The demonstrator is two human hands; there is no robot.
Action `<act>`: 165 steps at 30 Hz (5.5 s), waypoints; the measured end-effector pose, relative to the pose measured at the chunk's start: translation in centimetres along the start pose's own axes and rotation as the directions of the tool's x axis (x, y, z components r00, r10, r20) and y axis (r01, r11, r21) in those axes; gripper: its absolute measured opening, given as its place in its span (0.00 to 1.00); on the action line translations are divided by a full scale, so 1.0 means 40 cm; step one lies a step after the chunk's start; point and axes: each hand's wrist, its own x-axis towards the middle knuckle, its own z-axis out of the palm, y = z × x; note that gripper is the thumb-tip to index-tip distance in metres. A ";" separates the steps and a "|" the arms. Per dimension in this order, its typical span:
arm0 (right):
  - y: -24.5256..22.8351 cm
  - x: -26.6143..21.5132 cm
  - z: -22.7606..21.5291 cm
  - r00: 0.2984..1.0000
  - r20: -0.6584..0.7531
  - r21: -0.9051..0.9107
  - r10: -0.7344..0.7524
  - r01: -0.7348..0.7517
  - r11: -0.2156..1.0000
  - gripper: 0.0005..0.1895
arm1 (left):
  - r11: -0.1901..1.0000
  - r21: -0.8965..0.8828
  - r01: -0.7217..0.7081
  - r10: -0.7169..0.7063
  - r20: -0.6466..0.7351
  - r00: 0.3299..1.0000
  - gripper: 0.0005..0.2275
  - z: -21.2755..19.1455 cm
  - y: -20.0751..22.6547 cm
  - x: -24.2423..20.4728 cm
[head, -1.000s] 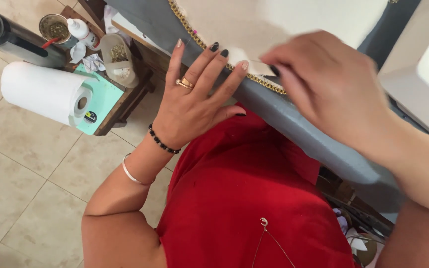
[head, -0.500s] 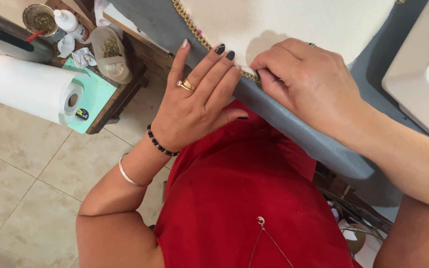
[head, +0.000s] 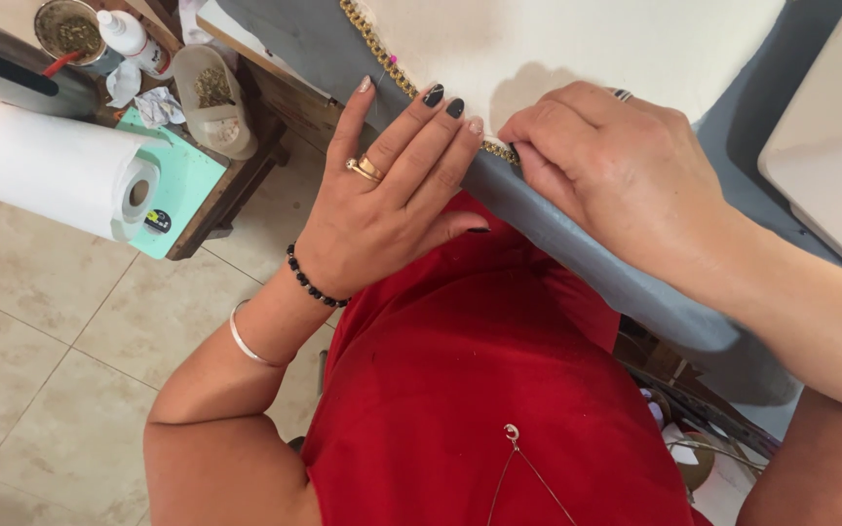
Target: Pinning a gold chain trim to the edge of a circular white fabric piece on a sewing table.
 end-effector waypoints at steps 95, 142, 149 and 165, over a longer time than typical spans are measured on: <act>0.089 -0.139 0.014 0.931 -0.197 -0.194 -0.308 0.271 0.943 0.22 | 0.986 0.116 -0.116 0.133 -0.158 0.978 0.10 0.021 0.002 -0.038; 0.148 -0.192 -0.007 0.970 -0.167 -0.334 -0.178 0.114 0.936 0.03 | 0.990 0.132 0.047 -0.054 0.047 0.997 0.28 0.031 0.224 0.064; 0.157 -0.187 0.004 0.944 -0.179 -0.500 -0.276 0.155 0.852 0.05 | 0.969 0.229 0.097 -0.114 0.065 0.991 0.27 0.028 0.241 0.080; 0.145 -0.190 -0.018 0.940 -0.174 -0.513 -0.292 0.167 0.842 0.10 | 0.945 0.278 0.172 -0.199 0.075 0.977 0.28 0.031 0.272 0.079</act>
